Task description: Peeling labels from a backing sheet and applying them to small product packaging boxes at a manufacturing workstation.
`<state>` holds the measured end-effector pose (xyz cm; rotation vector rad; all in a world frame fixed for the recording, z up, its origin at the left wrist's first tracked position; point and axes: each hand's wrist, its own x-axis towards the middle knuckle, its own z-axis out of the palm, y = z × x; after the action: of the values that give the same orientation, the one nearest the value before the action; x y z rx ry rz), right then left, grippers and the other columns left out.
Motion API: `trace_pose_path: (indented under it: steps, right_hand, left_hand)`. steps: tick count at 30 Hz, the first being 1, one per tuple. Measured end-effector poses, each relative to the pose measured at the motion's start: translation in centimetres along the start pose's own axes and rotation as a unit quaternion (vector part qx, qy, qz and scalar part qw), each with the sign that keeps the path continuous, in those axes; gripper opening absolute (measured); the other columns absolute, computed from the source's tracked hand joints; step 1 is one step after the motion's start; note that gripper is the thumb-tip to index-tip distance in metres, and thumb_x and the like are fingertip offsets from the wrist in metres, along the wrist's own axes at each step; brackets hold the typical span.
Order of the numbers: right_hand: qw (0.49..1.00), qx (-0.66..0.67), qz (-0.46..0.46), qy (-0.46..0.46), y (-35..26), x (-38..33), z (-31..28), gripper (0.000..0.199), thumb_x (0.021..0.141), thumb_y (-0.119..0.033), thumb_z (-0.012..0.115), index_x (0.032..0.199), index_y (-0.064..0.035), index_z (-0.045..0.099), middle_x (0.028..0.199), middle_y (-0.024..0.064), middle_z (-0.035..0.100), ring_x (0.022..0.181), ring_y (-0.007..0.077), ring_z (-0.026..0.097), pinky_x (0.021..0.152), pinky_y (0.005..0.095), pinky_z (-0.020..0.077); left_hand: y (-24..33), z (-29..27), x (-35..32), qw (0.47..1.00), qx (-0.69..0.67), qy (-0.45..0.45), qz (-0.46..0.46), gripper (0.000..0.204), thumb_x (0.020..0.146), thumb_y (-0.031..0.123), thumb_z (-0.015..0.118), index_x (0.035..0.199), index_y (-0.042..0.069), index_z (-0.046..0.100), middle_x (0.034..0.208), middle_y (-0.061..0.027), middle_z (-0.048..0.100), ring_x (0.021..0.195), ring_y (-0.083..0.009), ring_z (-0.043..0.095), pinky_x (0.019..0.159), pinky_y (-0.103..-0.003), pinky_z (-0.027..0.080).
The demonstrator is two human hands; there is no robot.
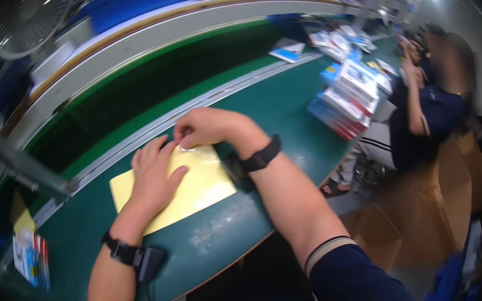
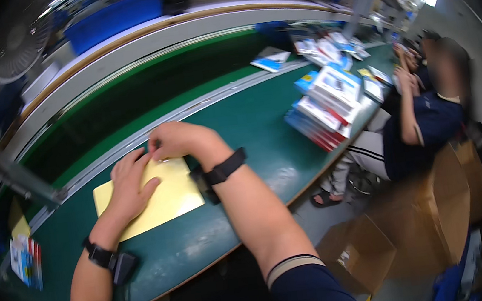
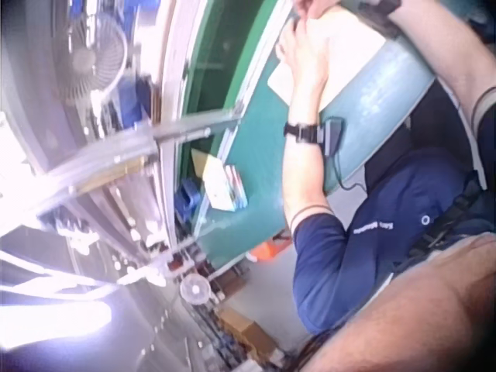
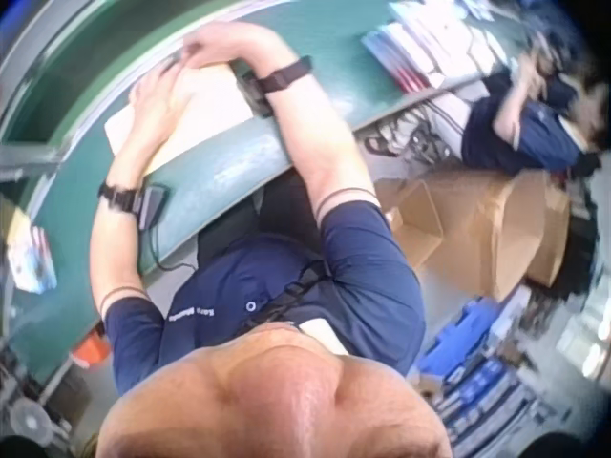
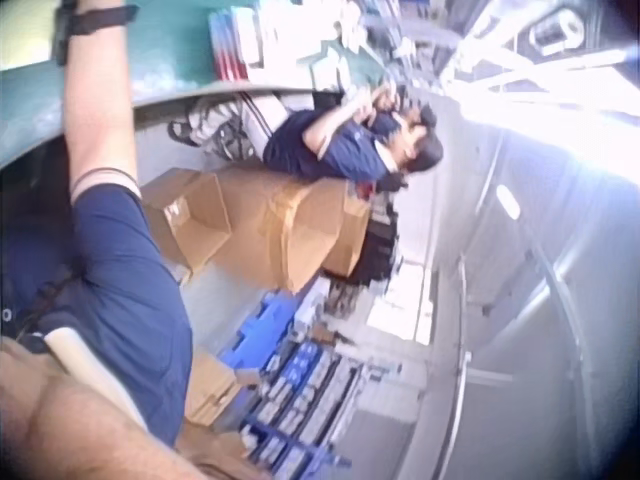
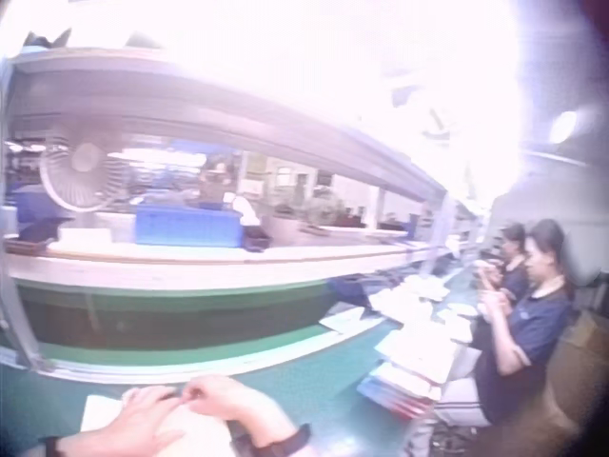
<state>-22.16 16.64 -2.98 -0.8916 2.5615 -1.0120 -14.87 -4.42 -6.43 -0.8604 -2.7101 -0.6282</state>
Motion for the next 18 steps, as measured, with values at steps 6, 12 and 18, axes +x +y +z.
trace_pose_path:
  steps: [6,12,18]
  right_hand:
    - [0.99,-0.088,-0.027,0.108,-2.5,-1.0,-0.5,0.029,0.078,-0.019,0.074,0.102,-0.0041,0.068,0.087,0.0153,0.07,0.083,0.0318,0.066,0.075,0.0394,0.0519]
    - [0.993,-0.04,-0.047,0.102,-5.2,-6.7,-1.6,0.03,0.082,-0.015,0.072,0.108,-0.0032,0.065,0.092,0.0133,0.068,0.084,0.027,0.065,0.075,0.0362,0.0517]
    - [0.991,0.057,-0.026,0.121,-9.1,-17.8,-5.7,0.027,0.088,-0.005,0.069,0.114,-0.0027,0.064,0.094,0.008,0.068,0.088,0.016,0.066,0.079,0.0296,0.052]
  left_hand:
    - [-0.9,-1.1,0.3,0.998,-0.053,0.013,0.003,0.047,0.08,0.02,0.074,0.122,0.007,0.058,0.136,-0.0139,0.051,0.13,-0.033,0.043,0.11,-0.046,0.028]
    - [-1.5,-1.3,-0.1,0.99,-0.14,0.012,0.011,0.033,0.079,0.012,0.074,0.105,0.007,0.054,0.129,-0.0097,0.057,0.126,-0.0309,0.048,0.107,-0.043,0.033]
    - [-1.6,-1.7,-0.5,0.986,-0.166,0.011,0.011,0.027,0.081,0.007,0.069,0.103,0.006,0.053,0.129,-0.0092,0.058,0.124,-0.0309,0.049,0.107,-0.042,0.036]
